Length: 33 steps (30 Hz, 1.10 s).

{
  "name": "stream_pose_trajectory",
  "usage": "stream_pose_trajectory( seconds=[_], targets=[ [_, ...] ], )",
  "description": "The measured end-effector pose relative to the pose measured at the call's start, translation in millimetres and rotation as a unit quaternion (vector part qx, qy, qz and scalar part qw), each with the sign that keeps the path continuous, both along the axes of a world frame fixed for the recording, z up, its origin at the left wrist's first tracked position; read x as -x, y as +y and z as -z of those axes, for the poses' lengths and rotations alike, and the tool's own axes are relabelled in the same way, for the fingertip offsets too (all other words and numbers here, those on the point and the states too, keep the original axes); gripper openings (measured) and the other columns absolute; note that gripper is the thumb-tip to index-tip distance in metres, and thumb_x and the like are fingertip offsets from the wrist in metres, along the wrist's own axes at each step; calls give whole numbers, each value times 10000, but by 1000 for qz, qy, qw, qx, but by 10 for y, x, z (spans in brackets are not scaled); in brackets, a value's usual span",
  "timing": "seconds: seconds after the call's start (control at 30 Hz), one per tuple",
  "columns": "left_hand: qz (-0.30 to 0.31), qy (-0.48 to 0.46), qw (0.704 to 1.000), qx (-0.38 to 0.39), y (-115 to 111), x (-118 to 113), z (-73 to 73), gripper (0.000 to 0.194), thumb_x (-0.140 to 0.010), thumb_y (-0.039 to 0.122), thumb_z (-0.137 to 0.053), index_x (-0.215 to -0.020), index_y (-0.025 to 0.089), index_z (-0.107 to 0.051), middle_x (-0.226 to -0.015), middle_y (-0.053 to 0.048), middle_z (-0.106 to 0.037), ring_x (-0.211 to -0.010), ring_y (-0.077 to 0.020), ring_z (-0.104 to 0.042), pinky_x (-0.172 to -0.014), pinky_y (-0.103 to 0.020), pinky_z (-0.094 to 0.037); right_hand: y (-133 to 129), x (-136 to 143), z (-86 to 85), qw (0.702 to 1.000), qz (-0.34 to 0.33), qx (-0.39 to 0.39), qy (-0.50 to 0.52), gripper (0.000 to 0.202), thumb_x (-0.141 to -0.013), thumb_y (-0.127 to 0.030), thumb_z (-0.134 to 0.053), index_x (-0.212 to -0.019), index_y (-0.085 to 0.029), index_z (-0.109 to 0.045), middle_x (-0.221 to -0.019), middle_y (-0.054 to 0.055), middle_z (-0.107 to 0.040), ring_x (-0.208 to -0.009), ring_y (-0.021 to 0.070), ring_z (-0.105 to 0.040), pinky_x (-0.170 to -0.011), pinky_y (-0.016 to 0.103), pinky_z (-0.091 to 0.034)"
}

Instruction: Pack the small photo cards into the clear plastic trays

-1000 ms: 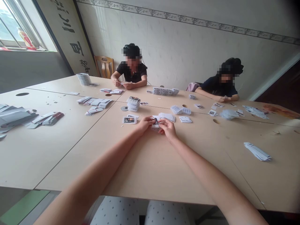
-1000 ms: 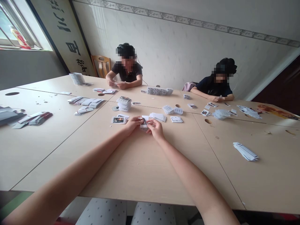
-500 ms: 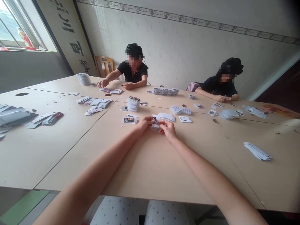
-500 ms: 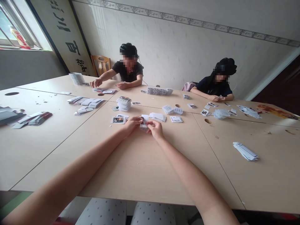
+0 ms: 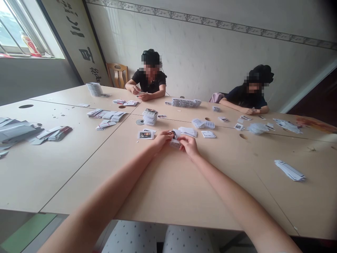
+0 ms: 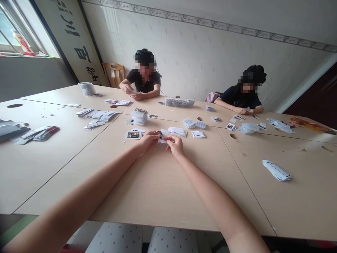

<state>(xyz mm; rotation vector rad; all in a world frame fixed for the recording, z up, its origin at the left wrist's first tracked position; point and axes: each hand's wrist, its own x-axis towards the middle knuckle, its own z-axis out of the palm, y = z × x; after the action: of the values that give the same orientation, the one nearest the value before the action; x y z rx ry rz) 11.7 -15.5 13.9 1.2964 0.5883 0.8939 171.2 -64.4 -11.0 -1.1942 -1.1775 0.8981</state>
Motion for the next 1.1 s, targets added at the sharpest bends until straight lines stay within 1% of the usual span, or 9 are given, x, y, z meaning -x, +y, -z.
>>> stream_pose_trajectory(
  seconds=[0.17,0.3,0.4,0.5,0.63,0.73,0.83,0.93,1.1],
  targets=[
    [-3,-2,1000,1,20,12,6,268,-677,358,-722,-657,149,-555,-615,17,-485,-571,-96,-440,-568,-244,-312,-5,6,-9,1000,0,7,-3,199,-653,-263,-555,-758,-185,-705,-699,3,-669,-412,104,-509,-420,237,-365],
    [-1,-5,1000,2,16,10,6,279,-688,370,-731,-676,150,-560,-635,16,-478,-592,-93,-444,-585,-240,-331,-11,5,-13,1000,3,6,-10,203,-660,-260,-553,-765,-194,-714,-674,4,-665,-413,113,-511,-410,239,-361],
    [-18,-7,1000,16,6,-4,5,356,-717,480,-705,-756,152,-573,-696,-3,-527,-633,-108,-495,-619,-242,-371,-14,1,-10,1000,2,3,-14,191,-672,-268,-561,-763,-201,-714,-631,-3,-645,-412,119,-511,-412,241,-364],
    [-42,-15,998,36,3,-16,-2,464,-756,623,-603,-817,165,-563,-780,-26,-587,-661,-127,-549,-653,-259,-409,-19,3,-10,1000,-4,5,-20,184,-683,-285,-571,-769,-202,-712,-599,-10,-621,-415,123,-512,-416,240,-365],
    [-48,-25,998,44,3,-23,-23,511,-760,684,-545,-752,173,-538,-760,-21,-586,-681,-145,-587,-672,-279,-436,-29,11,-14,999,-3,11,-31,179,-691,-299,-584,-777,-202,-708,-569,-14,-598,-418,126,-510,-410,235,-358],
    [-35,-19,998,38,-1,-21,-26,449,-715,593,-659,-731,161,-539,-710,-23,-574,-680,-160,-598,-661,-285,-444,-37,16,-18,999,-9,2,-32,174,-699,-308,-591,-780,-204,-705,-621,-6,-623,-423,119,-506,-409,235,-361],
    [-48,3,998,31,3,-11,-11,318,-631,367,-765,-733,153,-553,-683,-14,-567,-650,-149,-586,-628,-267,-437,-50,17,-28,999,-14,-6,-33,175,-713,-312,-585,-787,-210,-706,-683,5,-652,-434,116,-507,-421,239,-373],
    [-42,10,999,29,19,0,3,223,-593,218,-726,-693,165,-535,-650,5,-544,-618,-134,-566,-599,-256,-425,-61,18,-40,999,-12,-2,-39,173,-718,-304,-582,-789,-215,-712,-656,3,-642,-439,122,-511,-434,244,-383],
    [-39,5,999,25,20,-5,0,162,-580,176,-664,-689,165,-545,-627,6,-540,-611,-138,-562,-587,-257,-413,-45,14,-29,1000,-13,2,-24,161,-706,-295,-594,-776,-206,-709,-621,-3,-620,-431,118,-508,-425,235,-368]
  ],
)
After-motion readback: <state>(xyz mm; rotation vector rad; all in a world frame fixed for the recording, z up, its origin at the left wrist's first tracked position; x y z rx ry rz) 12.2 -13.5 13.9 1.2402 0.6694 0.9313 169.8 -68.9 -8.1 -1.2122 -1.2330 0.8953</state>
